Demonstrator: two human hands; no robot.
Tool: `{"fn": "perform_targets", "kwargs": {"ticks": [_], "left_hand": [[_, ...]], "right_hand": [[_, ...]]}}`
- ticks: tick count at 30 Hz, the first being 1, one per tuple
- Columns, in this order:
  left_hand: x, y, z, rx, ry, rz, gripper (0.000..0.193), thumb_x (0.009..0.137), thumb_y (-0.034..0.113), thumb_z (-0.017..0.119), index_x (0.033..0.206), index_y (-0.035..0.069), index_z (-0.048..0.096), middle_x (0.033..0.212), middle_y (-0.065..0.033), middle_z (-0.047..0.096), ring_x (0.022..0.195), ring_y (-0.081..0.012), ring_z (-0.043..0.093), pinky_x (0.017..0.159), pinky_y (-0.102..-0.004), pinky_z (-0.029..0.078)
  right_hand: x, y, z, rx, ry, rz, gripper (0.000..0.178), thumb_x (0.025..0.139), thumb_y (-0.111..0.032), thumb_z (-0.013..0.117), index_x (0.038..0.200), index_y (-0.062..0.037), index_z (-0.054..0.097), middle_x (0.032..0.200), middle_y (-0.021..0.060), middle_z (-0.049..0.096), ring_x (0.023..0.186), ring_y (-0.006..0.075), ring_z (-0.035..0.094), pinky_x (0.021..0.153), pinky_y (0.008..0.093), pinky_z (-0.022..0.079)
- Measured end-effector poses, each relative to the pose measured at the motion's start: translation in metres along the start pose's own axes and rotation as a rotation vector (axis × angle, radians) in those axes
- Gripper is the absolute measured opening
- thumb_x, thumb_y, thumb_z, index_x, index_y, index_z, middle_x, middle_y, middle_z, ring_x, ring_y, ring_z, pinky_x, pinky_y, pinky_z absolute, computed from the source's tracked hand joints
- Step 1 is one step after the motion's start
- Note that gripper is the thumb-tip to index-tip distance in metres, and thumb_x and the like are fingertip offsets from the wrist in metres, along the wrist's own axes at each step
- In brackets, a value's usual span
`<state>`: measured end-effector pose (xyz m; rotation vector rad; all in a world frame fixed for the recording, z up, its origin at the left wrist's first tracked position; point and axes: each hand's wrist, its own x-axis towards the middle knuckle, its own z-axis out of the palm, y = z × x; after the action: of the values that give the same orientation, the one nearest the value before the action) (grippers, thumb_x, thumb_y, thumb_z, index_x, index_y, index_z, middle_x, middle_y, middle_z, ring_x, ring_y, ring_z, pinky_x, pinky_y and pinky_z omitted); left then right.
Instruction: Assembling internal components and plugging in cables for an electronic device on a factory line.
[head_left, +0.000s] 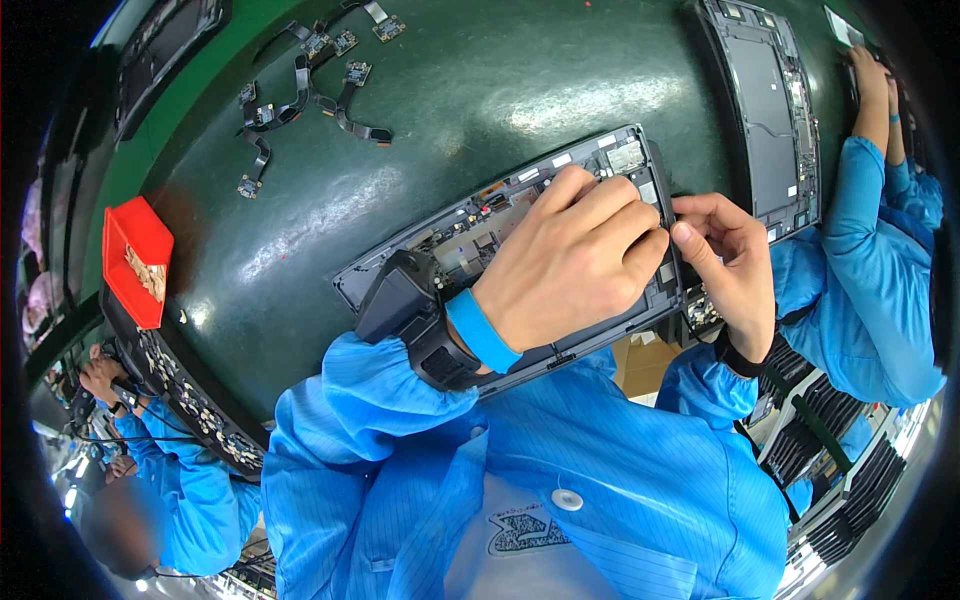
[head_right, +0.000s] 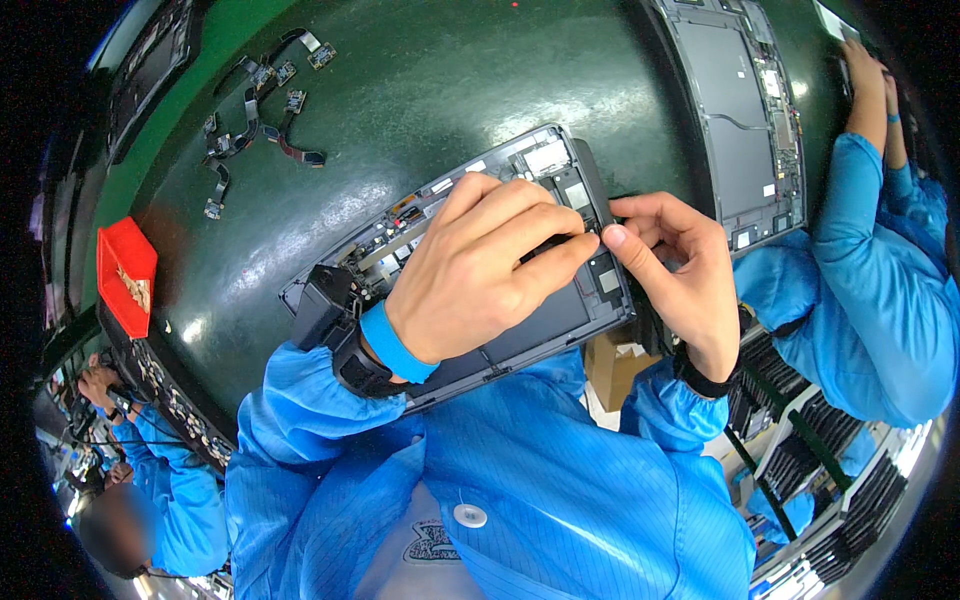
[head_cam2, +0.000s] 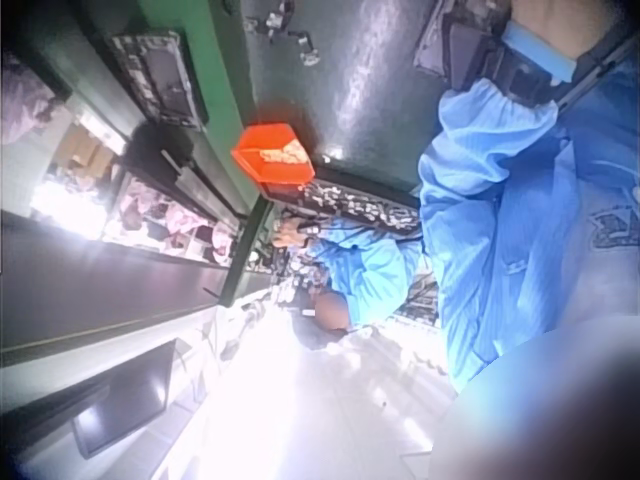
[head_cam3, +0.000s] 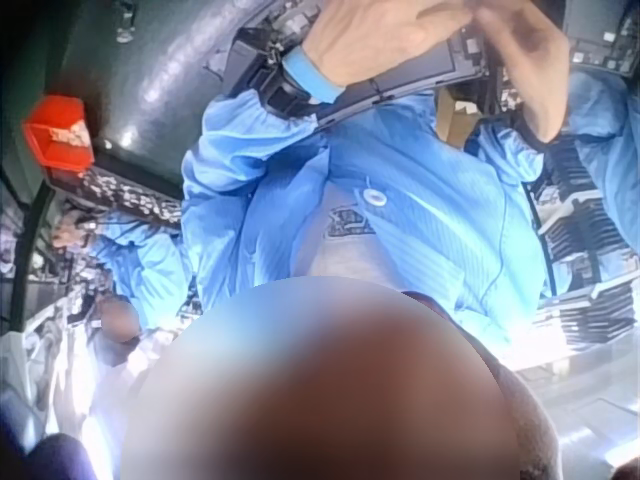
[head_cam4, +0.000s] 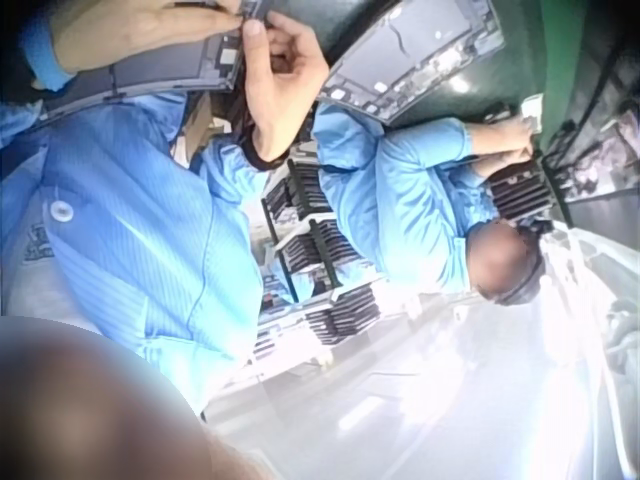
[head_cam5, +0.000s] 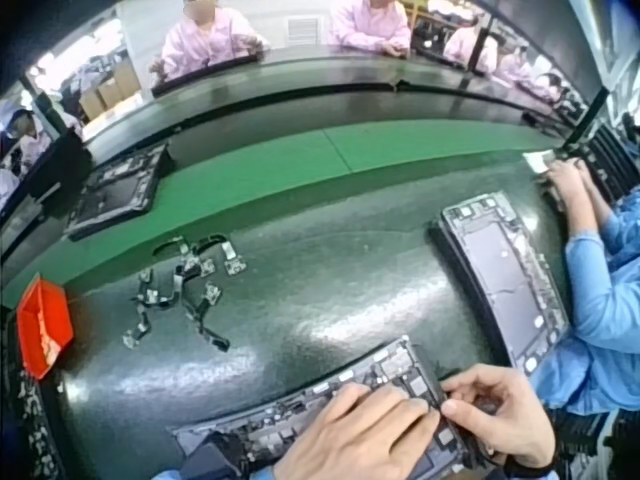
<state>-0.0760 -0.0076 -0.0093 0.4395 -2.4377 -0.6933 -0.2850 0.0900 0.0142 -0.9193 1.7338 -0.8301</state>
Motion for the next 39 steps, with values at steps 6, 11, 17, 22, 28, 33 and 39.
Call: {"fn": "perform_targets", "kwargs": {"ticks": [6, 11, 17, 22, 28, 33, 39], "left_hand": [[-0.002, -0.001, 0.002, 0.009, 0.003, 0.003, 0.023, 0.076, 0.010, 0.075, 0.099, 0.006, 0.077, 0.102, -0.0018, 0.069, 0.098, -0.0188, 0.064, 0.081, -0.0342, 0.045], [-0.002, 0.001, 0.002, -0.023, -0.024, -0.066, 0.023, 0.078, 0.013, 0.074, 0.100, 0.007, 0.077, 0.110, 0.0002, 0.069, 0.107, -0.0189, 0.062, 0.086, -0.0365, 0.044], [-0.005, 0.007, 0.002, 0.095, -0.123, -0.056, 0.028, 0.081, 0.021, 0.073, 0.106, 0.007, 0.076, 0.115, 0.0021, 0.068, 0.116, -0.0177, 0.058, 0.091, -0.0379, 0.041], [-0.007, 0.024, -0.001, 0.203, -0.181, -0.114, 0.045, 0.082, 0.038, 0.075, 0.116, 0.008, 0.074, 0.128, -0.0003, 0.064, 0.128, -0.0179, 0.052, 0.096, -0.0474, 0.040], [-0.032, 0.055, -0.014, 0.171, -0.451, -0.297, 0.097, 0.077, 0.059, 0.074, 0.155, 0.008, 0.046, 0.165, -0.0080, 0.038, 0.156, -0.0232, 0.028, 0.122, -0.0690, 0.018], [-0.039, 0.060, -0.018, 0.379, -0.515, -0.227, 0.095, 0.078, 0.053, 0.076, 0.154, 0.006, 0.046, 0.165, -0.0102, 0.039, 0.156, -0.0230, 0.029, 0.124, -0.0681, 0.017], [-0.046, 0.037, -0.019, 0.243, -0.473, -0.223, 0.112, 0.077, 0.067, 0.071, 0.161, 0.004, 0.033, 0.171, -0.0100, 0.027, 0.160, -0.0235, 0.019, 0.126, -0.0669, 0.010]], "right_hand": [[0.001, 0.000, 0.001, -0.014, -0.003, 0.012, 0.026, 0.096, -0.012, 0.077, 0.115, 0.0041, 0.069, 0.086, 0.0018, 0.071, 0.080, 0.0060, 0.063, 0.076, 0.0225, 0.050], [0.000, 0.000, 0.003, -0.073, 0.012, -0.019, 0.026, 0.094, -0.011, 0.078, 0.115, 0.0024, 0.069, 0.084, -0.0026, 0.068, 0.077, 0.0042, 0.061, 0.073, 0.0212, 0.048], [-0.001, 0.000, 0.003, -0.086, 0.002, -0.023, 0.026, 0.094, -0.011, 0.079, 0.115, 0.0015, 0.069, 0.083, -0.0039, 0.066, 0.077, 0.0035, 0.060, 0.071, 0.0206, 0.048], [-0.001, 0.001, 0.004, -0.068, 0.020, -0.011, 0.026, 0.093, -0.011, 0.079, 0.114, 0.0016, 0.069, 0.082, -0.0033, 0.067, 0.075, 0.0036, 0.060, 0.069, 0.0207, 0.048], [-0.003, -0.006, 0.018, -0.195, 0.138, -0.019, 0.023, 0.093, -0.012, 0.080, 0.107, 0.0032, 0.069, 0.076, -0.0008, 0.066, 0.069, 0.0057, 0.058, 0.064, 0.0224, 0.047], [-0.007, -0.010, 0.030, -0.392, 0.235, -0.204, 0.026, 0.093, -0.014, 0.077, 0.110, 0.0040, 0.068, 0.084, 0.0112, 0.068, 0.072, 0.0174, 0.064, 0.067, 0.0302, 0.053], [-0.025, -0.012, 0.050, -0.783, 0.369, -0.325, 0.030, 0.099, -0.016, 0.066, 0.120, 0.0050, 0.063, 0.116, 0.0247, 0.062, 0.111, 0.0420, 0.059, 0.099, 0.0458, 0.046]]}}
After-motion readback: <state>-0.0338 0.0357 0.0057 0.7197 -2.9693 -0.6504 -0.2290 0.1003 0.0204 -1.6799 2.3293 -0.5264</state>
